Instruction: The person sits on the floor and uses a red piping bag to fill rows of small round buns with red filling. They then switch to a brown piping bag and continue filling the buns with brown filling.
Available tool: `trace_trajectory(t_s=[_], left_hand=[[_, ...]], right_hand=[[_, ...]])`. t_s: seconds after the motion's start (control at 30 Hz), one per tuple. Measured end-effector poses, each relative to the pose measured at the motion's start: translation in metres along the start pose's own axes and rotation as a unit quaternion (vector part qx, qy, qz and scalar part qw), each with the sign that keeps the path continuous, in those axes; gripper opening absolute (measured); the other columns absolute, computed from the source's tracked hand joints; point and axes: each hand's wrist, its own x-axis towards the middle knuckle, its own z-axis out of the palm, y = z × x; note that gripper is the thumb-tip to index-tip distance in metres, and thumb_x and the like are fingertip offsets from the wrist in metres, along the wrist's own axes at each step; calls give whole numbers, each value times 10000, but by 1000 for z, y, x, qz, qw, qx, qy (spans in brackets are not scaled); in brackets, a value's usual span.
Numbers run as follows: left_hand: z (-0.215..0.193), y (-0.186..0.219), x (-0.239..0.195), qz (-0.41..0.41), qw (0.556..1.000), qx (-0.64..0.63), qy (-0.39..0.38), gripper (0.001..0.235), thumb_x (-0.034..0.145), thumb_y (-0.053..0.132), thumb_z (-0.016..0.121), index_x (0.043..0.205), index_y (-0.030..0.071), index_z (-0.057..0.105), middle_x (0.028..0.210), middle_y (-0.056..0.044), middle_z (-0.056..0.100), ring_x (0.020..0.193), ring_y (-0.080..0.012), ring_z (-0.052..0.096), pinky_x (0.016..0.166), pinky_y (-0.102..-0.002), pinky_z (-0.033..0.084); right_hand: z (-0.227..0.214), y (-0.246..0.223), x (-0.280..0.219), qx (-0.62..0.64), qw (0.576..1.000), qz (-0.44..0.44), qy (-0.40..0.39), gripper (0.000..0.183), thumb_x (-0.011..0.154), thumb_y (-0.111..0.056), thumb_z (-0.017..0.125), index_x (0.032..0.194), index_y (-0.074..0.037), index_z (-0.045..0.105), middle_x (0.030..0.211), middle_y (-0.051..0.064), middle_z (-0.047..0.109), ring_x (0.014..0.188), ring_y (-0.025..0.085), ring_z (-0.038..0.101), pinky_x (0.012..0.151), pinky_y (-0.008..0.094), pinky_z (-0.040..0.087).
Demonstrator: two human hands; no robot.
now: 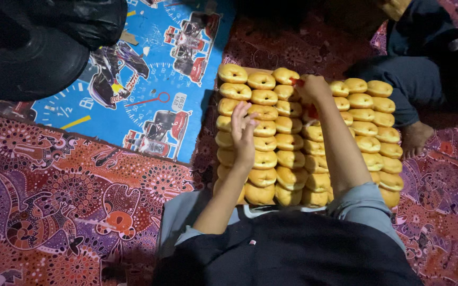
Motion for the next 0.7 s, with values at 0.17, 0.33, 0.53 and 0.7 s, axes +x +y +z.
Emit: trace_trajectory(t_s=[0.17, 0.33, 0.53, 0.7], left_hand=[[-13, 5, 5, 21, 998, -54, 7, 552, 1045, 156, 504, 1575, 95, 359, 1552, -170, 458, 1297, -264, 540, 1087, -396, 462], [-19, 10, 13, 29, 998, -55, 11, 555, 1042, 152, 488, 1576, 92, 351, 1550, -167, 466, 1284, -266, 550, 1079, -398, 474], [-25, 21, 14, 22, 999, -42, 22, 558, 1038, 129, 468, 1577, 72, 334, 1544, -166, 471, 1283, -256, 555, 1087, -398, 481], [-25, 27, 16, 13, 998, -54, 32, 569, 1025, 117, 469, 1576, 60, 337, 1526, -170, 481, 1280, -257, 559, 1079, -399, 478]], right_hand=[[-26, -35, -17, -40, 999, 29, -19, 417, 992, -522, 612, 1233, -208, 739, 1148, 202, 723, 1057, 415, 681, 894, 523, 555], [-29, -43, -7, -42, 998, 38, -38, 426, 931, -506, 675, 1223, -199, 727, 1163, 183, 720, 1072, 401, 675, 910, 502, 550], [-11, -30, 8, 0, 997, 51, -57, 437, 927, -479, 706, 1238, -173, 728, 1217, 228, 688, 1118, 404, 661, 965, 482, 527], [-2, -24, 12, -18, 996, 83, -40, 484, 948, -492, 709, 1222, -93, 716, 1235, 277, 647, 1140, 439, 620, 949, 511, 511]])
